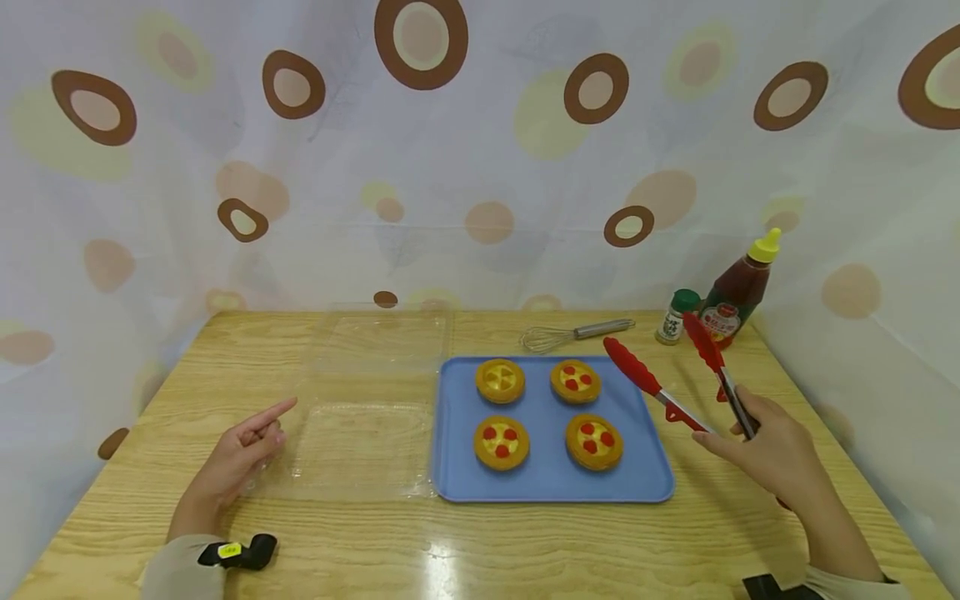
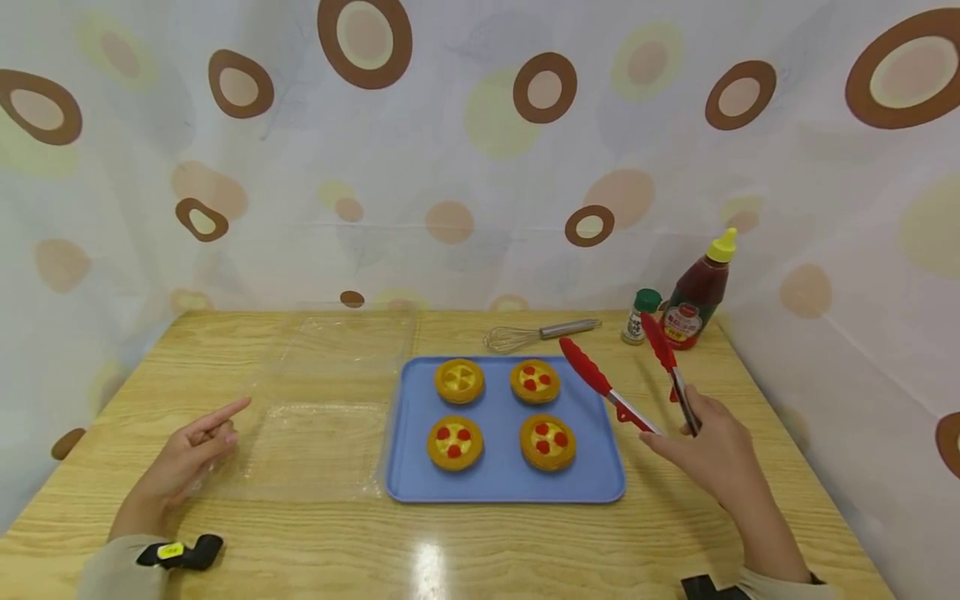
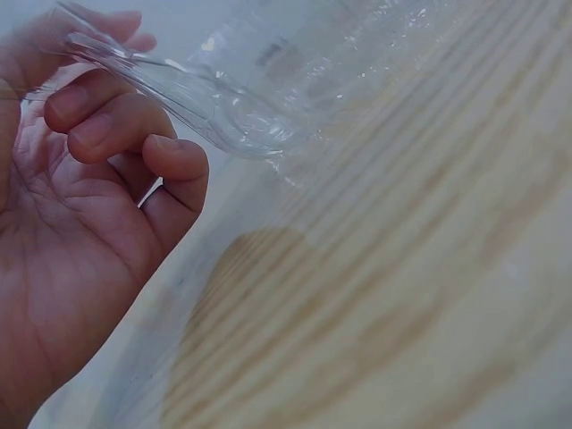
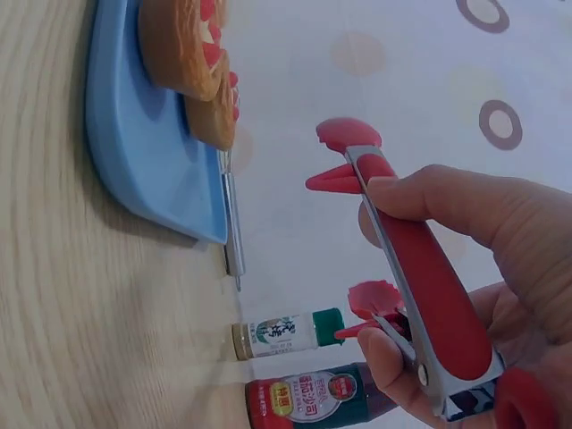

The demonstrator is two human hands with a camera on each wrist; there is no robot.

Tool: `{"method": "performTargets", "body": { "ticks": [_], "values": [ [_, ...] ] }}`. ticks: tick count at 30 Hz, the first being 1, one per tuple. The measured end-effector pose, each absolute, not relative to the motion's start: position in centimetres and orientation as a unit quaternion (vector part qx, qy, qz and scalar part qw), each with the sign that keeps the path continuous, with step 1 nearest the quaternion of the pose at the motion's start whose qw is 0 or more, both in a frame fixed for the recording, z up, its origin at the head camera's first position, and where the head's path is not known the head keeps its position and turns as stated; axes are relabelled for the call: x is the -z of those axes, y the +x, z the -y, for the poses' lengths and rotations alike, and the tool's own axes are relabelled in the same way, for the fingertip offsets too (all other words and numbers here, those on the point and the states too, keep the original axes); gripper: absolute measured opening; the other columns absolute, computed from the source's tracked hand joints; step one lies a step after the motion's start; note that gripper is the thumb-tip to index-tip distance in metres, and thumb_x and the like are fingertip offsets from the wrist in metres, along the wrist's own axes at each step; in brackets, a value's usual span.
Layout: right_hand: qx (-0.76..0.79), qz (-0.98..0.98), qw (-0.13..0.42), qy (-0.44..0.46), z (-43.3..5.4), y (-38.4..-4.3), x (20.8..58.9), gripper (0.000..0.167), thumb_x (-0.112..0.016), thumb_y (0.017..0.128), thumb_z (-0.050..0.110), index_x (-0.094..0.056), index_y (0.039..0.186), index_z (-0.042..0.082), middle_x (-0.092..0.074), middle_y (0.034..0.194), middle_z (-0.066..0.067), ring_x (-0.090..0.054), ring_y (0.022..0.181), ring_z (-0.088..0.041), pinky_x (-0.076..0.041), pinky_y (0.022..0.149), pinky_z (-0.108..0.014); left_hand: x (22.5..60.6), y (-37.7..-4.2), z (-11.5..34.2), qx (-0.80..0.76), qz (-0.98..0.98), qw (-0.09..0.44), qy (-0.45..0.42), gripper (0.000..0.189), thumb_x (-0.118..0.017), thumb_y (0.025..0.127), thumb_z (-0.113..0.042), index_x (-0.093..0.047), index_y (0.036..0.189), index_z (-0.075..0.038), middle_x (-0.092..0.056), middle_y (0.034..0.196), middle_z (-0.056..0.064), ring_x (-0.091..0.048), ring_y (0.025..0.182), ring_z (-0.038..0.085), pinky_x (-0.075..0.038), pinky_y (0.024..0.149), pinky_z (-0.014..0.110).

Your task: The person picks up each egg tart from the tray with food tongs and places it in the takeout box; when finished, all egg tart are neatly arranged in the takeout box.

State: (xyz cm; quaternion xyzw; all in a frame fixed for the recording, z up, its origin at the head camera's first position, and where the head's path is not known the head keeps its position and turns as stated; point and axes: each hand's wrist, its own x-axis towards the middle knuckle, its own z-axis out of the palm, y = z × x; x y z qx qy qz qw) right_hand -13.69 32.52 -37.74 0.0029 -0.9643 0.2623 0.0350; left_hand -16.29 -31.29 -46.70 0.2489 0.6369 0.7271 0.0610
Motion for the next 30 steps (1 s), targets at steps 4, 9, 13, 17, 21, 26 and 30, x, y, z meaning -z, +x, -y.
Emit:
{"method": "performTargets", "body": {
  "ticks": [4, 9, 13, 17, 21, 26, 30],
  "values": [
    [-0.267, 0.962, 0.044, 0.028, -31.8, -13.9, 37.6, 0.096, -0.077, 0.078, 0.04, -0.028, 0.142, -0.012, -0.06, 0.096, -0.021, -0.054, 0.078, -0.026, -0.039, 0.051, -0.027, 46.7, -16.3, 31.3, -0.728, -0.638, 0.064, 0.244, 0.053, -0.036, 0.097, 0.012, -0.042, 0.144, -0.013, -0.03, 0.072, 0.003, -0.018, 0.055, 0.021, -0.016, 0.045, 0.034],
    [-0.261, 0.961, 0.041, 0.083, -30.8, -15.0, 37.7, 0.09, -0.08, 0.075, 0.036, -0.037, 0.14, -0.01, -0.06, 0.092, -0.013, -0.051, 0.066, -0.014, -0.039, 0.05, -0.025, 46.7, -16.2, 31.2, -0.727, -0.642, 0.057, 0.236, 0.053, -0.037, 0.097, 0.012, -0.046, 0.142, -0.015, -0.031, 0.072, 0.003, -0.02, 0.056, 0.021, -0.018, 0.047, 0.034],
    [-0.26, 0.959, 0.016, 0.115, -30.4, -16.1, 37.6, 0.087, -0.081, 0.074, 0.035, -0.041, 0.14, -0.006, -0.059, 0.086, -0.007, -0.048, 0.061, -0.012, -0.037, 0.05, -0.026, 46.7, -16.2, 31.2, -0.725, -0.645, 0.051, 0.235, 0.053, -0.038, 0.096, 0.013, -0.047, 0.141, -0.014, -0.032, 0.072, 0.003, -0.021, 0.056, 0.021, -0.019, 0.048, 0.034],
    [-0.253, 0.956, -0.003, 0.146, -30.5, -17.3, 37.2, 0.084, -0.081, 0.073, 0.034, -0.044, 0.138, -0.004, -0.058, 0.08, -0.005, -0.047, 0.06, -0.012, -0.037, 0.051, -0.026, 46.7, -16.2, 31.2, -0.72, -0.648, 0.05, 0.243, 0.052, -0.037, 0.096, 0.013, -0.041, 0.144, -0.008, -0.033, 0.072, 0.002, -0.02, 0.055, 0.021, -0.019, 0.047, 0.035],
    [-0.242, 0.954, -0.022, 0.174, -30.8, -18.3, 36.8, 0.083, -0.081, 0.073, 0.034, -0.046, 0.137, -0.005, -0.061, 0.081, -0.005, -0.049, 0.064, -0.013, -0.039, 0.054, -0.026, 46.6, -16.2, 31.2, -0.718, -0.653, 0.049, 0.236, 0.052, -0.037, 0.097, 0.012, -0.042, 0.144, -0.01, -0.037, 0.072, -0.002, -0.019, 0.055, 0.021, -0.017, 0.044, 0.034],
    [-0.243, 0.949, -0.054, 0.192, -31.0, -19.2, 36.5, 0.08, -0.081, 0.073, 0.035, -0.048, 0.135, -0.004, -0.061, 0.081, -0.002, -0.047, 0.067, -0.013, -0.037, 0.054, -0.026, 46.5, -16.1, 31.2, -0.719, -0.653, 0.047, 0.234, 0.052, -0.037, 0.097, 0.012, -0.044, 0.142, -0.013, -0.035, 0.072, 0.0, -0.019, 0.055, 0.021, -0.016, 0.044, 0.034],
    [-0.243, 0.947, -0.079, 0.197, -31.3, -19.6, 36.4, 0.078, -0.08, 0.075, 0.034, -0.049, 0.135, -0.004, -0.057, 0.076, 0.002, -0.045, 0.062, -0.011, -0.035, 0.051, -0.025, 46.5, -16.1, 31.1, -0.718, -0.651, 0.047, 0.239, 0.052, -0.037, 0.096, 0.012, -0.043, 0.143, -0.01, -0.033, 0.072, 0.002, -0.019, 0.055, 0.021, -0.018, 0.046, 0.034]
  ]
}}
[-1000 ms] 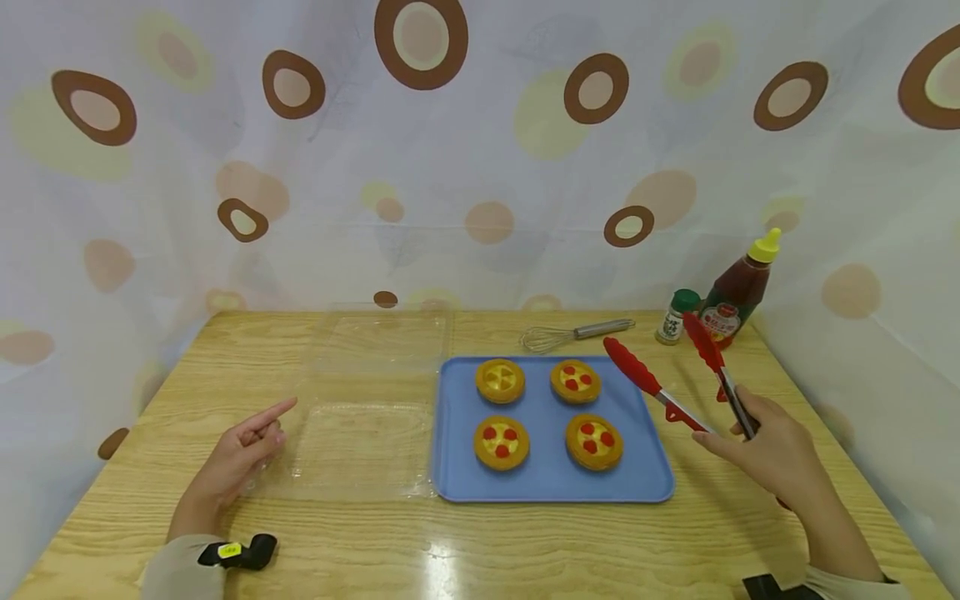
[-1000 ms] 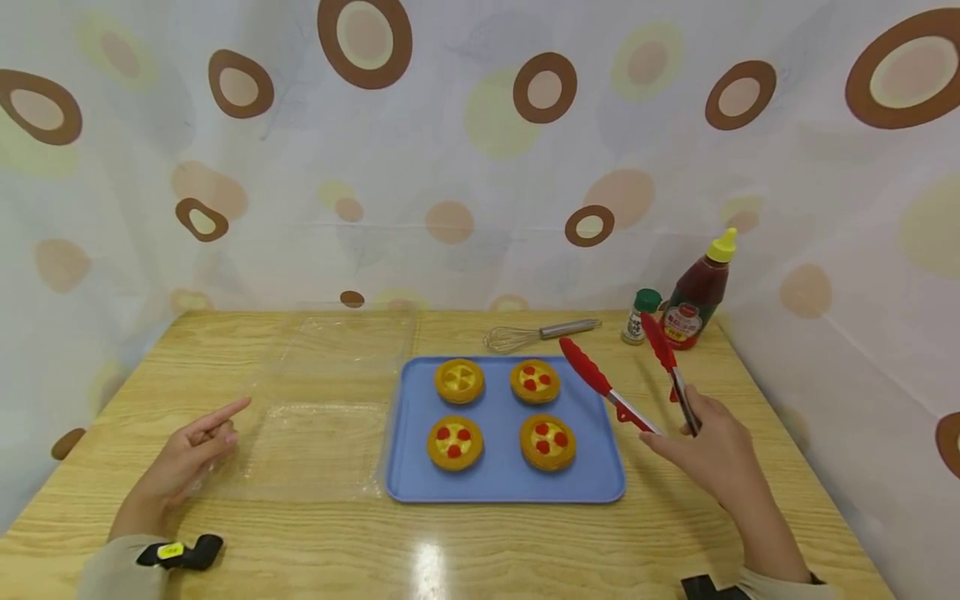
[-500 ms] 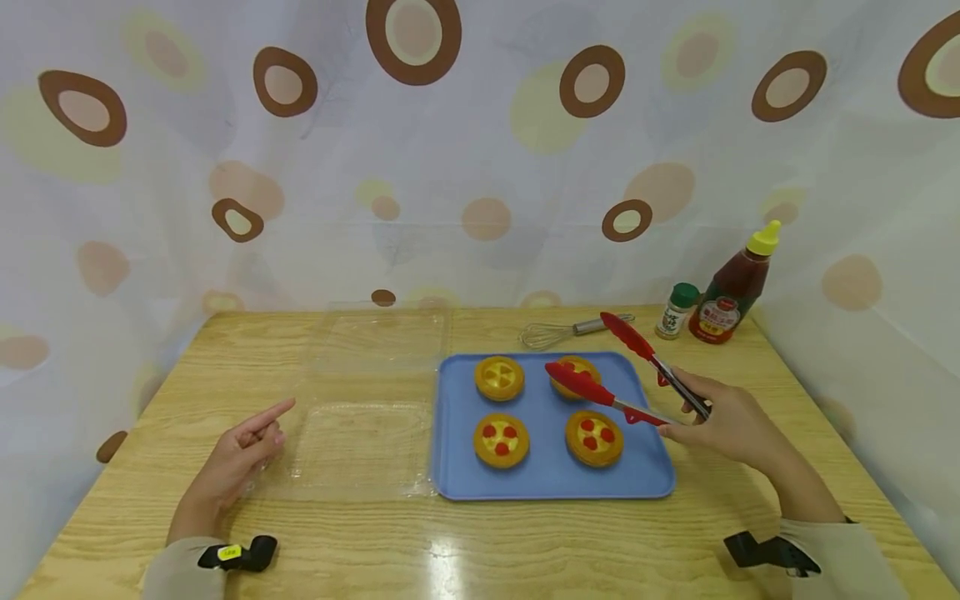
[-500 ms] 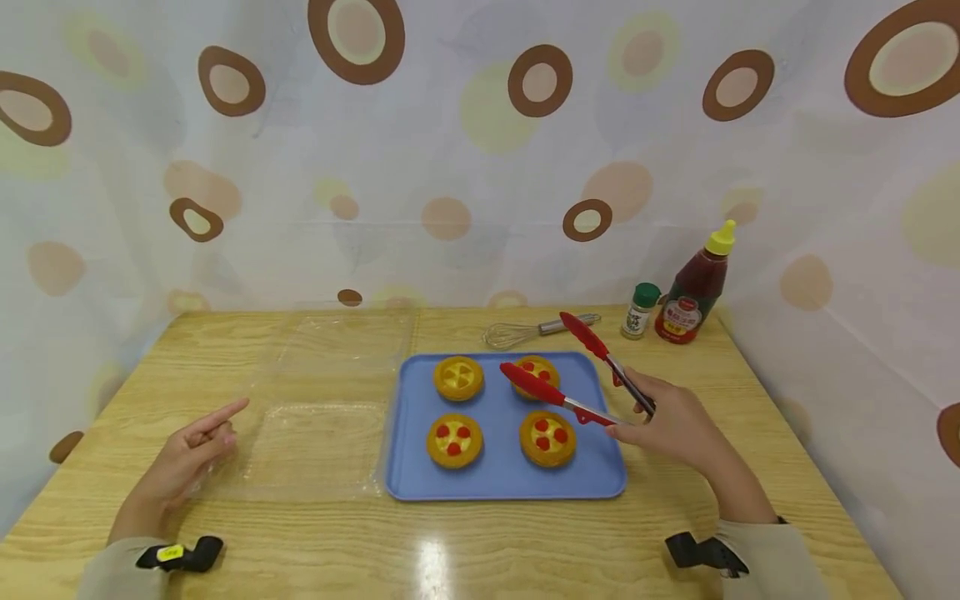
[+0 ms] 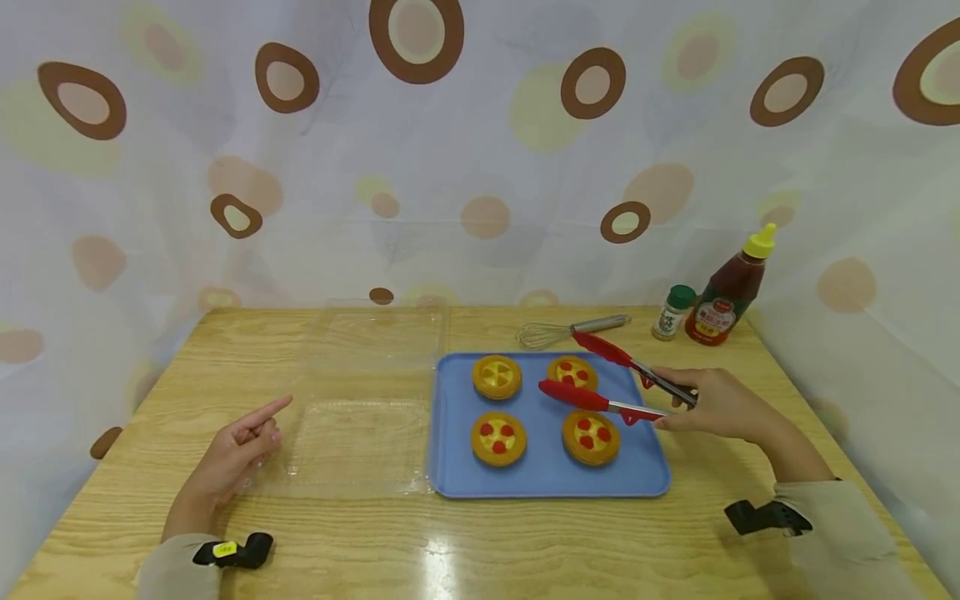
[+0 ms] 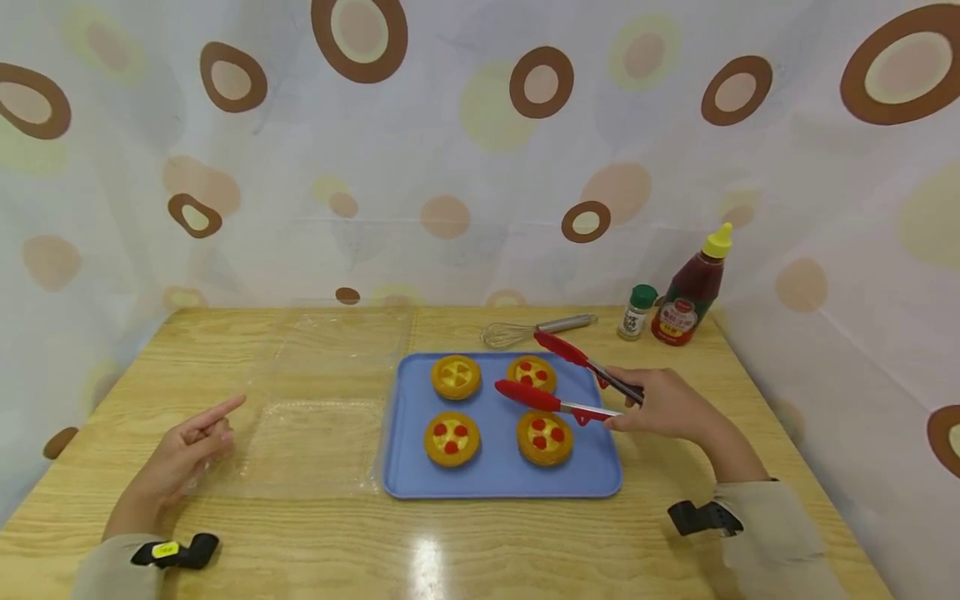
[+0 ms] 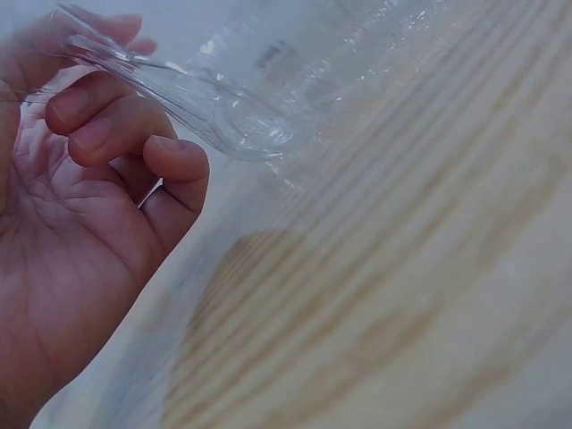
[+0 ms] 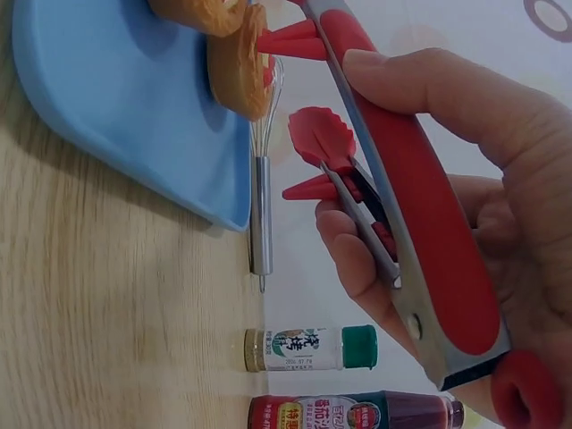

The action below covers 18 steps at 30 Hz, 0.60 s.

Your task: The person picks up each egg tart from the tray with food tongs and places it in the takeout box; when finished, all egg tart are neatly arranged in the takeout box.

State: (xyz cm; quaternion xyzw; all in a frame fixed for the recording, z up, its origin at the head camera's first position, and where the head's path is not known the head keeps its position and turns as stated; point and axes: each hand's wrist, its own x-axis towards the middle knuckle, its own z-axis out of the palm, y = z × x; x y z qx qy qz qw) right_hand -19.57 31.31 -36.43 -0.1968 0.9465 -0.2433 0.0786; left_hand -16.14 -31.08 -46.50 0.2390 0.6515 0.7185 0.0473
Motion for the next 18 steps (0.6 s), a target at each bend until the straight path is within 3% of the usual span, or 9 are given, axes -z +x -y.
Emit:
{"method": "performTargets", "body": {
  "ticks": [6, 12, 18],
  "values": [
    [0.24, -0.945, 0.103, -0.196, -31.9, -20.5, 36.4, 0.075, -0.079, 0.075, 0.033, -0.05, 0.134, -0.003, -0.052, 0.07, 0.002, -0.041, 0.053, -0.009, -0.033, 0.048, -0.024, 46.5, -16.2, 31.2, -0.717, -0.653, 0.046, 0.24, 0.051, -0.037, 0.097, 0.012, -0.039, 0.144, -0.005, -0.033, 0.072, 0.003, -0.02, 0.056, 0.022, -0.02, 0.05, 0.034],
    [0.239, -0.942, 0.129, -0.198, -32.6, -20.8, 36.3, 0.074, -0.078, 0.077, 0.034, -0.049, 0.134, -0.004, -0.053, 0.066, 0.003, -0.044, 0.054, -0.009, -0.036, 0.048, -0.024, 46.5, -16.2, 31.2, -0.716, -0.661, 0.051, 0.22, 0.051, -0.039, 0.097, 0.01, -0.044, 0.143, -0.013, -0.036, 0.072, -0.003, -0.019, 0.056, 0.021, -0.017, 0.045, 0.034],
    [0.242, -0.94, 0.146, -0.192, -32.7, -20.8, 36.5, 0.074, -0.077, 0.078, 0.032, -0.049, 0.134, -0.005, -0.047, 0.059, 0.005, -0.04, 0.051, -0.008, -0.035, 0.048, -0.024, 46.5, -16.1, 31.2, -0.717, -0.66, 0.054, 0.219, 0.052, -0.039, 0.097, 0.01, -0.043, 0.143, -0.012, -0.036, 0.072, -0.002, -0.019, 0.056, 0.021, -0.016, 0.044, 0.034]
  ]
}}
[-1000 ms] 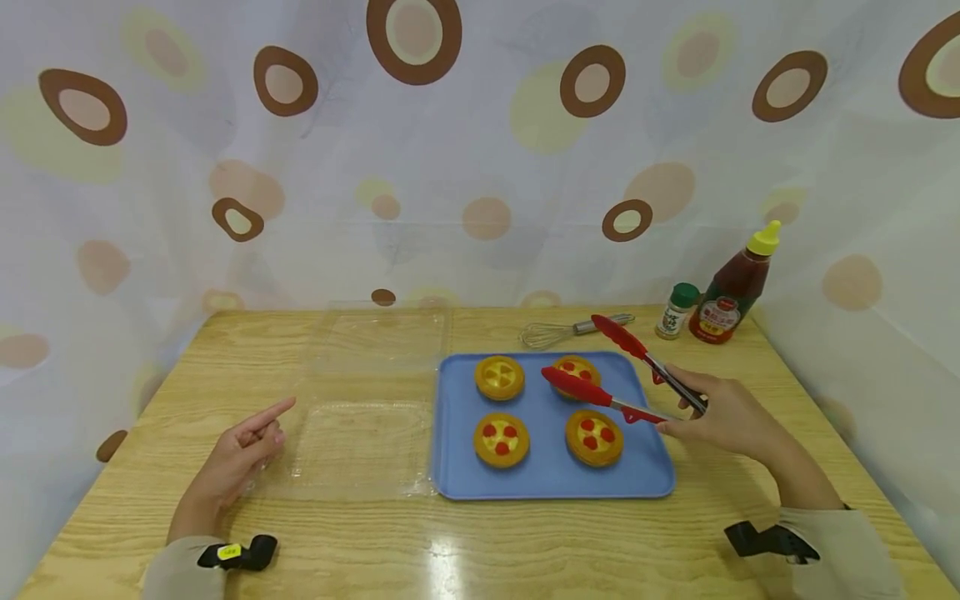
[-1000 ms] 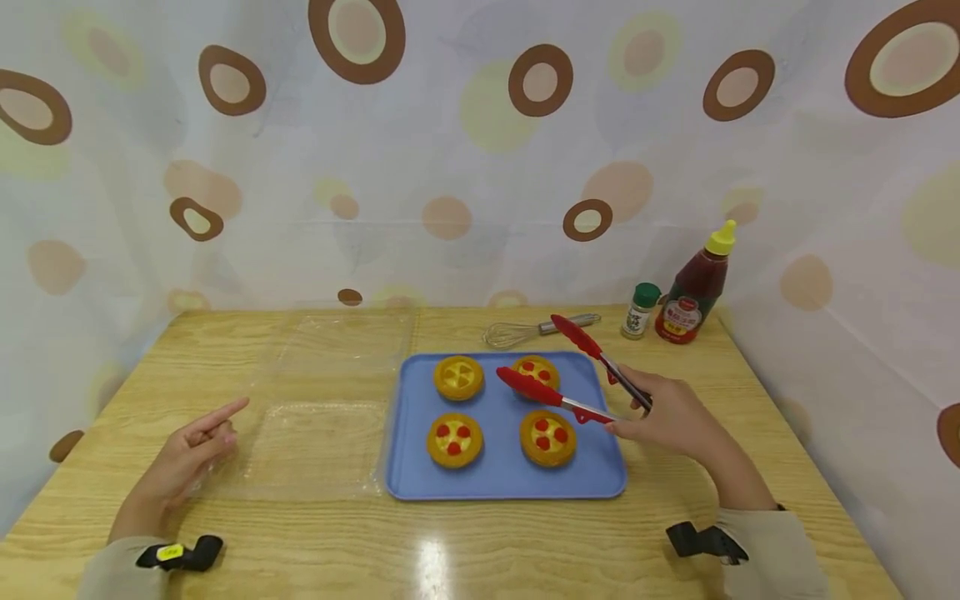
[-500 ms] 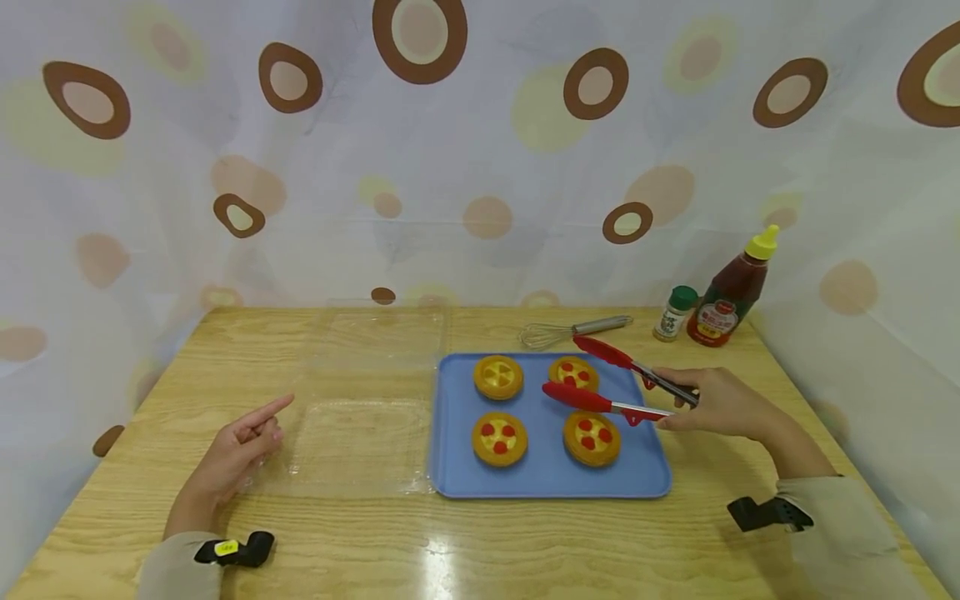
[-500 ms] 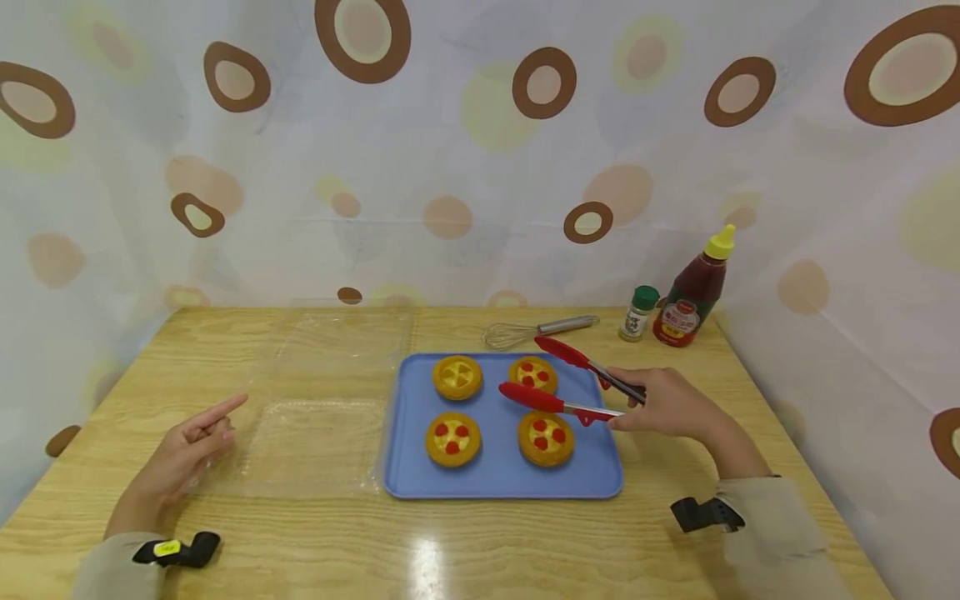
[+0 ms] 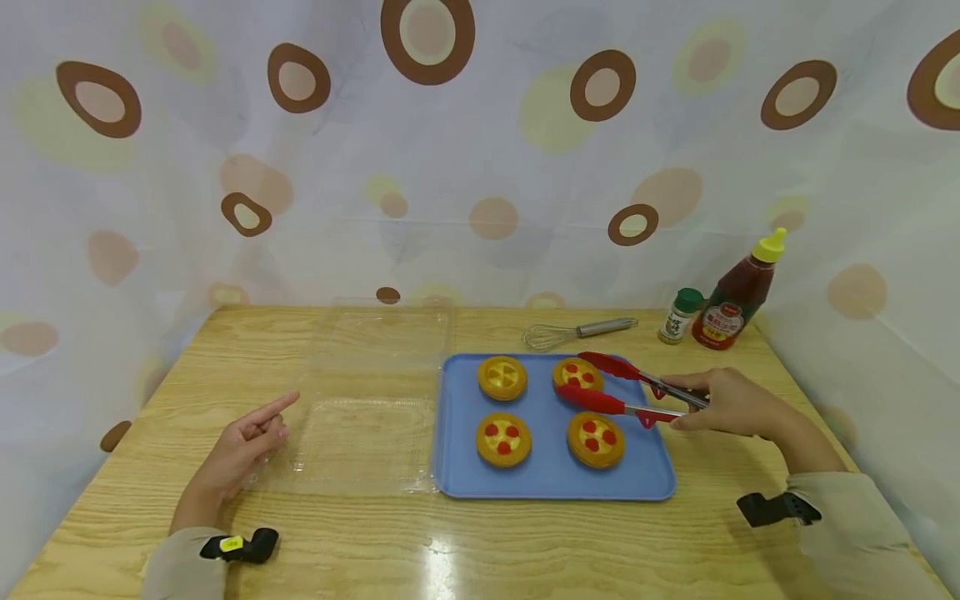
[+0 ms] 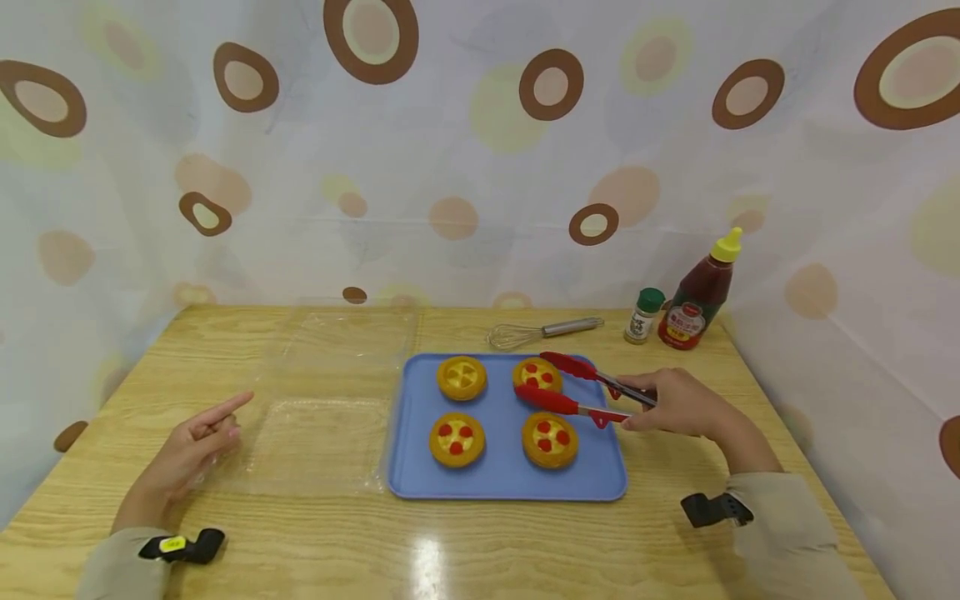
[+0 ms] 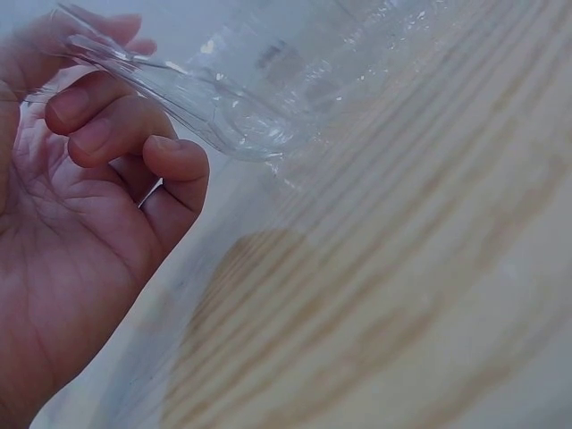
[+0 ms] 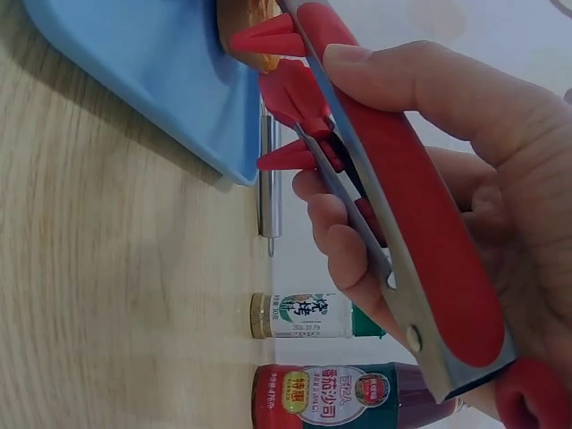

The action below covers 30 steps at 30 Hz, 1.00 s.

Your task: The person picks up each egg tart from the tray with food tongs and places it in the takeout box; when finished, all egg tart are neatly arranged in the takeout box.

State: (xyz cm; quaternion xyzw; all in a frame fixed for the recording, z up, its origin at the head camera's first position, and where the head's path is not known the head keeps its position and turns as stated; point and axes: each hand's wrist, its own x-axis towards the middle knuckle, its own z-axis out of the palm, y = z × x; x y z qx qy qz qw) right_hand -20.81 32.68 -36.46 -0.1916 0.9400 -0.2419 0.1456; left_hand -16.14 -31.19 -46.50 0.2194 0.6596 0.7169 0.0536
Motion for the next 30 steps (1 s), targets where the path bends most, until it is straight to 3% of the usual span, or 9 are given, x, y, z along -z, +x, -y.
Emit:
{"method": "performTargets", "body": {
  "ticks": [3, 8, 10, 16, 22, 30],
  "values": [
    [0.244, -0.94, 0.143, -0.189, -32.9, -20.7, 36.7, 0.072, -0.077, 0.078, 0.032, -0.05, 0.134, -0.004, -0.043, 0.057, 0.005, -0.036, 0.048, -0.007, -0.033, 0.047, -0.023, 46.4, -16.1, 31.1, -0.718, -0.659, 0.053, 0.218, 0.051, -0.04, 0.097, 0.009, -0.044, 0.143, -0.013, -0.037, 0.072, -0.003, -0.019, 0.056, 0.021, -0.017, 0.044, 0.034],
    [0.25, -0.939, 0.13, -0.197, -33.1, -20.6, 37.0, 0.07, -0.077, 0.078, 0.031, -0.051, 0.132, -0.005, -0.061, 0.082, -0.006, -0.031, 0.045, -0.005, -0.033, 0.046, -0.023, 46.4, -16.1, 31.1, -0.718, -0.659, 0.052, 0.217, 0.051, -0.04, 0.097, 0.009, -0.046, 0.142, -0.015, -0.037, 0.071, -0.003, -0.019, 0.055, 0.021, -0.016, 0.044, 0.034],
    [0.251, -0.939, 0.126, -0.2, -33.2, -20.5, 37.1, 0.07, -0.077, 0.078, 0.03, -0.052, 0.132, -0.005, -0.062, 0.085, -0.006, -0.03, 0.045, -0.005, -0.033, 0.045, -0.023, 46.4, -16.1, 31.1, -0.718, -0.659, 0.053, 0.217, 0.052, -0.04, 0.097, 0.01, -0.045, 0.142, -0.014, -0.036, 0.071, -0.003, -0.018, 0.055, 0.021, -0.016, 0.044, 0.034],
    [0.26, -0.936, 0.118, -0.207, -33.5, -20.0, 37.3, 0.068, -0.076, 0.079, 0.029, -0.051, 0.133, -0.004, -0.05, 0.06, 0.006, -0.037, 0.048, -0.004, -0.033, 0.046, -0.023, 46.6, -16.3, 30.9, -0.715, -0.663, 0.053, 0.214, 0.051, -0.041, 0.097, 0.009, -0.042, 0.144, -0.01, -0.035, 0.071, -0.002, -0.018, 0.054, 0.02, -0.015, 0.043, 0.034],
    [0.264, -0.937, 0.077, -0.217, -33.6, -19.6, 37.1, 0.062, -0.078, 0.078, 0.024, -0.055, 0.13, -0.003, -0.042, 0.059, 0.008, -0.034, 0.049, -0.004, -0.032, 0.046, -0.023, 46.5, -16.3, 30.9, -0.718, -0.659, 0.05, 0.22, 0.051, -0.041, 0.096, 0.01, -0.041, 0.144, -0.007, -0.033, 0.07, 0.0, -0.017, 0.054, 0.02, -0.014, 0.043, 0.034],
    [0.267, -0.93, 0.048, -0.247, -32.0, -19.9, 35.1, 0.059, -0.078, 0.078, 0.02, -0.057, 0.128, -0.002, -0.054, 0.068, 0.008, -0.035, 0.048, -0.003, -0.031, 0.044, -0.023, 46.6, -16.2, 31.1, -0.716, -0.659, 0.044, 0.224, 0.051, -0.04, 0.096, 0.011, -0.041, 0.144, -0.007, -0.031, 0.071, 0.002, -0.018, 0.055, 0.02, -0.015, 0.043, 0.034]
  ]
}}
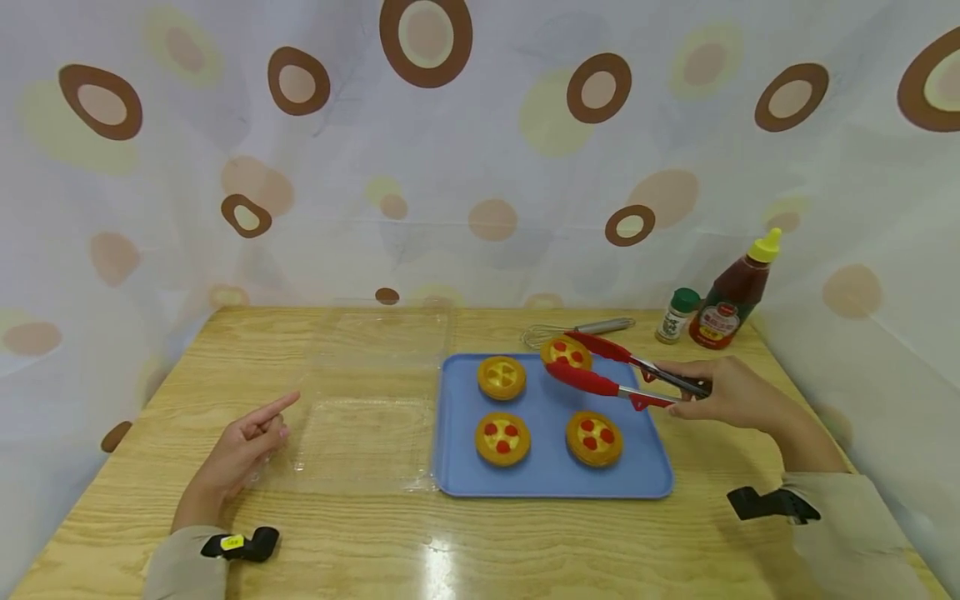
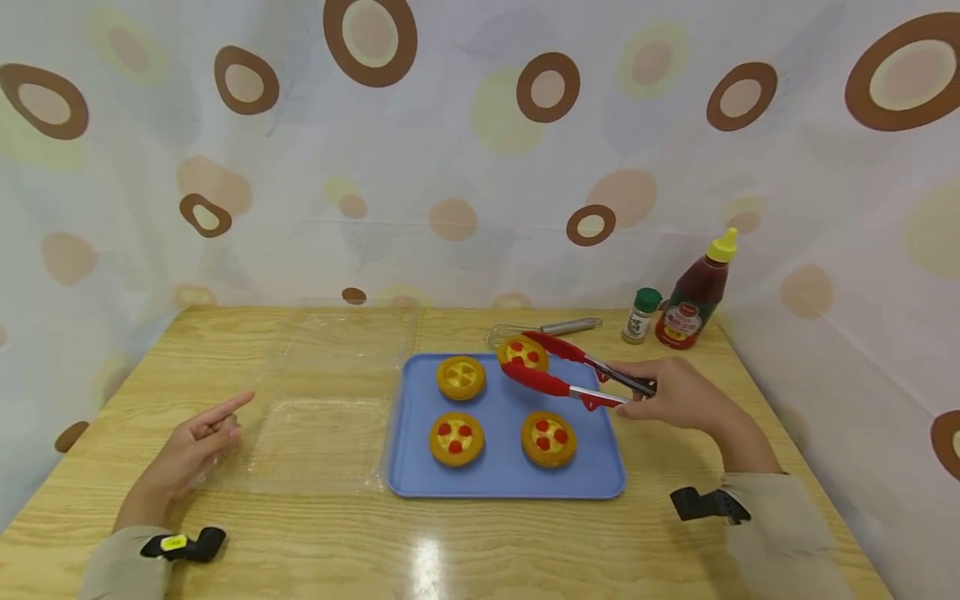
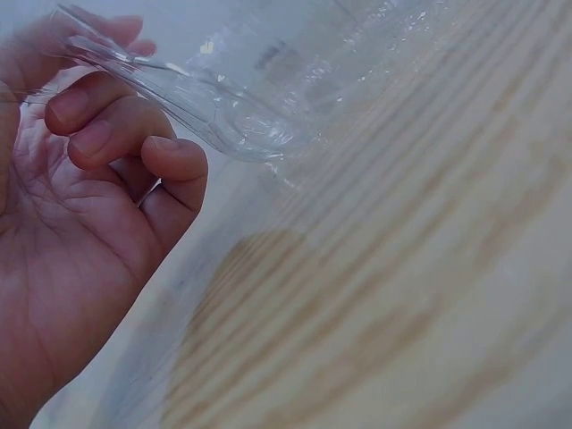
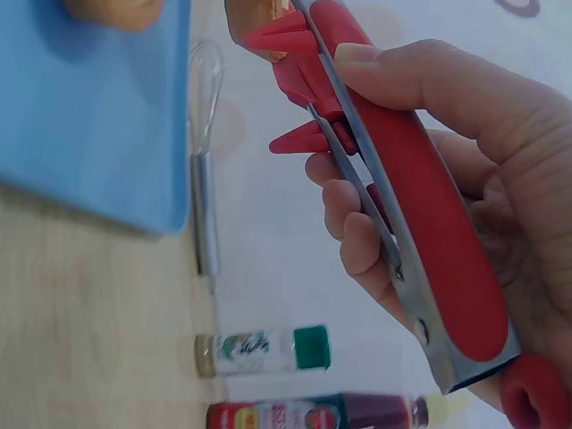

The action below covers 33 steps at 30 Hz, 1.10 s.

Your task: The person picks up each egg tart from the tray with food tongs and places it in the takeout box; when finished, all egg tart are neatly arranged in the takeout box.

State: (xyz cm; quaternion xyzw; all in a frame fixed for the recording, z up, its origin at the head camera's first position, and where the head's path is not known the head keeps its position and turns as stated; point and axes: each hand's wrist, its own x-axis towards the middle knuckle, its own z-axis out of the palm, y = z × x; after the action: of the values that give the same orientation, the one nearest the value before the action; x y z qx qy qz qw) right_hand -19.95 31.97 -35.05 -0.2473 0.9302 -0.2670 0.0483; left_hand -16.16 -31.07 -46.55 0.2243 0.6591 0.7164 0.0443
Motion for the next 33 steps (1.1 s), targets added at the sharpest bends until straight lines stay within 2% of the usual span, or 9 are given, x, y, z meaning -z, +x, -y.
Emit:
{"method": "performTargets", "body": {
  "ticks": [4, 9, 14, 19, 22, 28, 33],
  "values": [
    [0.27, -0.926, 0.049, -0.261, -30.0, -20.3, 33.9, 0.059, -0.078, 0.078, 0.022, -0.058, 0.129, -0.001, -0.051, 0.067, 0.007, -0.039, 0.05, -0.005, -0.033, 0.045, -0.023, 46.6, -16.1, 31.0, -0.718, -0.657, 0.044, 0.224, 0.051, -0.04, 0.096, 0.011, -0.043, 0.143, -0.01, -0.03, 0.071, 0.003, -0.018, 0.055, 0.02, -0.016, 0.044, 0.033],
    [0.276, -0.917, 0.077, -0.279, -27.0, -21.2, 32.8, 0.064, -0.078, 0.078, 0.027, -0.055, 0.133, 0.004, -0.048, 0.067, 0.004, -0.041, 0.052, -0.009, -0.034, 0.047, -0.023, 46.6, -16.2, 30.9, -0.722, -0.651, 0.045, 0.23, 0.052, -0.039, 0.096, 0.012, -0.044, 0.143, -0.011, -0.028, 0.071, 0.004, -0.017, 0.054, 0.02, -0.017, 0.046, 0.033],
    [0.276, -0.904, 0.092, -0.315, -23.3, -22.1, 32.9, 0.065, -0.078, 0.078, 0.028, -0.054, 0.134, 0.005, -0.054, 0.071, 0.003, -0.044, 0.056, -0.01, -0.036, 0.05, -0.024, 46.6, -16.1, 31.0, -0.718, -0.656, 0.041, 0.228, 0.052, -0.039, 0.096, 0.012, -0.044, 0.142, -0.011, -0.029, 0.07, 0.004, -0.017, 0.053, 0.02, -0.016, 0.044, 0.034],
    [0.278, -0.885, 0.115, -0.357, -19.4, -22.6, 33.2, 0.064, -0.077, 0.08, 0.028, -0.053, 0.135, 0.006, -0.057, 0.074, 0.005, -0.042, 0.057, -0.01, -0.035, 0.052, -0.026, 46.5, -16.1, 31.1, -0.717, -0.652, 0.049, 0.242, 0.052, -0.037, 0.097, 0.012, -0.037, 0.145, -0.005, -0.033, 0.07, 0.001, -0.017, 0.053, 0.02, -0.016, 0.043, 0.034],
    [0.28, -0.872, 0.138, -0.377, -16.9, -22.9, 33.5, 0.062, -0.076, 0.081, 0.026, -0.053, 0.136, 0.007, -0.055, 0.07, 0.006, -0.043, 0.055, -0.009, -0.037, 0.052, -0.025, 46.4, -16.2, 31.2, -0.721, -0.643, 0.056, 0.253, 0.052, -0.035, 0.097, 0.012, -0.033, 0.146, -0.002, -0.037, 0.071, 0.0, -0.018, 0.053, 0.021, -0.017, 0.044, 0.034],
    [0.266, -0.861, 0.165, -0.402, -12.5, -23.4, 34.4, 0.061, -0.076, 0.081, 0.022, -0.053, 0.136, 0.01, -0.038, 0.056, 0.006, -0.031, 0.048, -0.008, -0.03, 0.051, -0.023, 46.3, -16.2, 31.1, -0.725, -0.638, 0.056, 0.254, 0.052, -0.036, 0.096, 0.013, -0.033, 0.146, -0.002, -0.039, 0.071, -0.003, -0.017, 0.053, 0.021, -0.017, 0.043, 0.034],
    [0.27, -0.844, 0.183, -0.426, -9.8, -23.6, 35.1, 0.06, -0.074, 0.082, 0.021, -0.051, 0.137, 0.01, -0.03, 0.049, 0.006, -0.022, 0.042, -0.008, -0.026, 0.047, -0.022, 46.3, -16.2, 31.0, -0.727, -0.634, 0.054, 0.257, 0.052, -0.037, 0.096, 0.013, -0.035, 0.145, -0.002, -0.035, 0.07, 0.001, -0.017, 0.053, 0.021, -0.016, 0.044, 0.033]
  ]
}}
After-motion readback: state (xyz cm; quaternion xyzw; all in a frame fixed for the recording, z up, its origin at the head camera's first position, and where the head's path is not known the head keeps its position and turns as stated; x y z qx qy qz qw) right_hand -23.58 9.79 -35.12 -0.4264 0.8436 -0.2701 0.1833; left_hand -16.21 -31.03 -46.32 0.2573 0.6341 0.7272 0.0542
